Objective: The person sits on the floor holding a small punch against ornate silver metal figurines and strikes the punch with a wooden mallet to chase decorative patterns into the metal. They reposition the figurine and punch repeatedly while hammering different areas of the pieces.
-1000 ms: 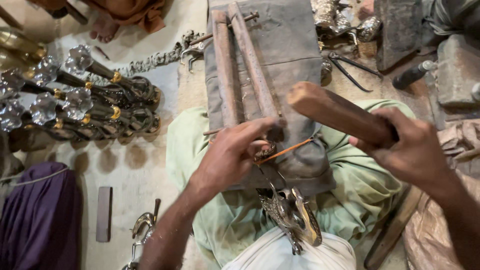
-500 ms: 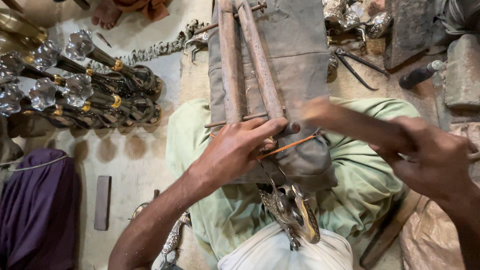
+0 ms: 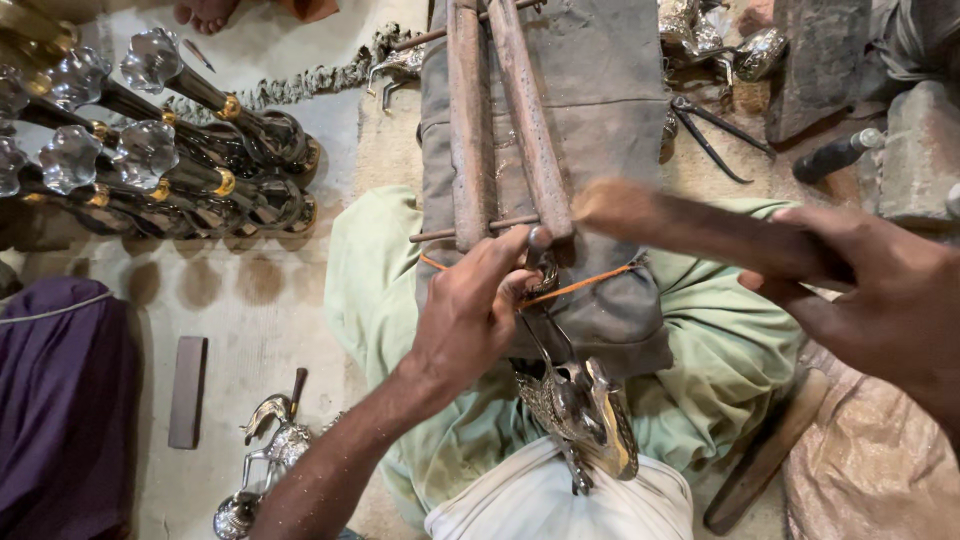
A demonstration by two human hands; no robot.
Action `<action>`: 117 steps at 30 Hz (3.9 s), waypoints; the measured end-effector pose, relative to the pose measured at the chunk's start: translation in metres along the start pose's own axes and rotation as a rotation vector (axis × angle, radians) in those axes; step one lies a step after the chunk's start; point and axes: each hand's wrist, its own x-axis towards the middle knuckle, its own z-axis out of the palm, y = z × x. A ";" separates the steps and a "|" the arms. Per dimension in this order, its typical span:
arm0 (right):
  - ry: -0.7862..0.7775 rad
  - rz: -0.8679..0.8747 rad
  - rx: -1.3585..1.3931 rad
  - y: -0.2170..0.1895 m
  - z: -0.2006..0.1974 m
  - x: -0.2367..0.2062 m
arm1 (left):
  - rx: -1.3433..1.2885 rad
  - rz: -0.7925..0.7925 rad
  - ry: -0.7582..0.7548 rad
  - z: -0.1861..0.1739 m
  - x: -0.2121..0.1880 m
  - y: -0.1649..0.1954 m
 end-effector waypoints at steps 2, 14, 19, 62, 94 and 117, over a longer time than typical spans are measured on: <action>-0.057 0.113 0.176 -0.004 -0.004 0.010 | -0.014 -0.035 -0.001 0.002 -0.003 0.000; -0.267 0.042 -0.277 0.010 -0.021 0.015 | 0.041 -0.022 -0.041 -0.001 -0.001 -0.003; -0.220 -0.092 -0.316 0.004 -0.026 0.013 | 0.052 -0.009 -0.063 -0.003 -0.001 -0.003; -0.226 0.109 -0.207 0.004 -0.013 -0.007 | 0.102 0.081 -0.255 -0.022 0.025 -0.006; 0.011 0.134 0.106 0.052 0.043 0.012 | 0.318 -0.095 -0.165 0.000 0.025 0.021; 0.018 0.073 -0.119 0.053 0.040 -0.002 | 0.320 0.025 -0.224 -0.010 0.028 0.015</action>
